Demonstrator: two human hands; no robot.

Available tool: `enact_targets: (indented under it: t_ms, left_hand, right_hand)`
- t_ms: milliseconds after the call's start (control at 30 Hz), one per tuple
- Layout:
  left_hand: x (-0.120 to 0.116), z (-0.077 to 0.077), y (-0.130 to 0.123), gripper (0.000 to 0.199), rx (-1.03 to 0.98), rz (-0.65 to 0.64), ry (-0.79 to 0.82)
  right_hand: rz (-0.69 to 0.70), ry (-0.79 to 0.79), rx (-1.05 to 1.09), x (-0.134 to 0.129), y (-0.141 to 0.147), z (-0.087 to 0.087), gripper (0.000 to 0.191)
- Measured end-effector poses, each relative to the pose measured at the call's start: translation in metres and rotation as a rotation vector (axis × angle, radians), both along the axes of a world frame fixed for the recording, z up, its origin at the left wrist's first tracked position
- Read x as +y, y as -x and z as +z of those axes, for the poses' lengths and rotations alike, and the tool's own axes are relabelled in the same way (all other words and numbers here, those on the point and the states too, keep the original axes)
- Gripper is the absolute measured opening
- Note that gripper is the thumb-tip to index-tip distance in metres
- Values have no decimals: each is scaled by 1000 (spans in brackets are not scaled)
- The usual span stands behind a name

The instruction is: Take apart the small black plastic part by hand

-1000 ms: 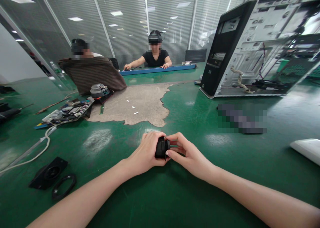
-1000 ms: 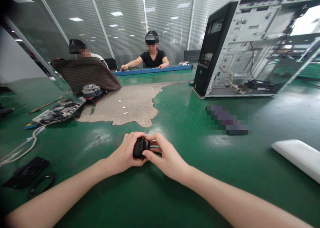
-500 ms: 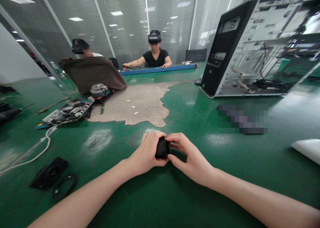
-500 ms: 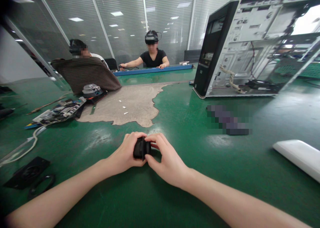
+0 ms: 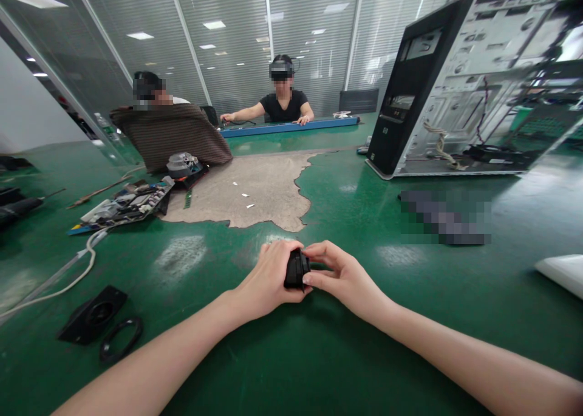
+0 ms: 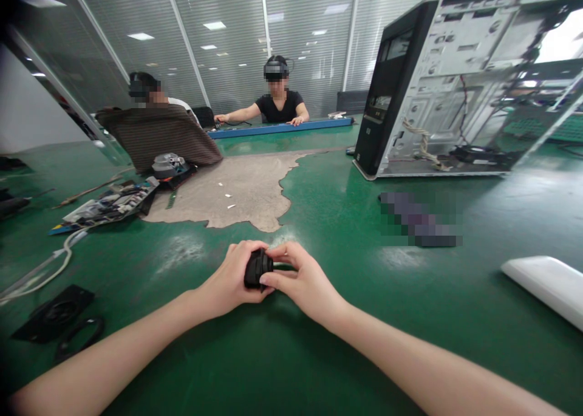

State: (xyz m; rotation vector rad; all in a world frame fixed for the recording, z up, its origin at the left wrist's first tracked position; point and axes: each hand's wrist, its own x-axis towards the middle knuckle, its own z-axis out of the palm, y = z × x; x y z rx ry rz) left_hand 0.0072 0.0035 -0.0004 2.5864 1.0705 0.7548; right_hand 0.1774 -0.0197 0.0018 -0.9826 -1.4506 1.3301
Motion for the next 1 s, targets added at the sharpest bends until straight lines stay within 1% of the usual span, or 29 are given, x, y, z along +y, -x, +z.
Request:
enact_targets:
  t_ms: [67, 200, 267, 400, 567, 667, 800, 933, 1000]
  left_hand:
    - [0, -1, 0, 55, -3, -4, -7]
    - [-1, -2, 1, 55, -6, -14, -20]
    - [-1, -2, 1, 55, -3, -20, -15]
    - [-1, -1, 1, 55, 0, -12, -11]
    - [-2, -2, 1, 55, 1, -9, -11]
    - [-2, -2, 1, 56, 5, -2, -4]
    - [-1, -3, 1, 58, 15, 1, 2]
    - [-1, -2, 1, 58, 8, 0, -12]
    - [-1, -2, 1, 57, 10, 1, -18]
  right_hand:
    - [14, 19, -7, 2, 1, 1, 26]
    - [45, 123, 34, 2, 1, 6, 25]
    - [42, 134, 24, 2, 0, 7, 24]
    - [28, 64, -46, 3, 0, 4, 23]
    - [83, 14, -37, 1, -1, -1, 17]
    - [111, 9, -29, -3, -1, -3, 18]
    - [113, -42, -73, -6, -2, -4, 21]
    - [105, -78, -102, -4, -1, -5, 13]
    - [93, -87, -121, -3, 0, -4, 12]
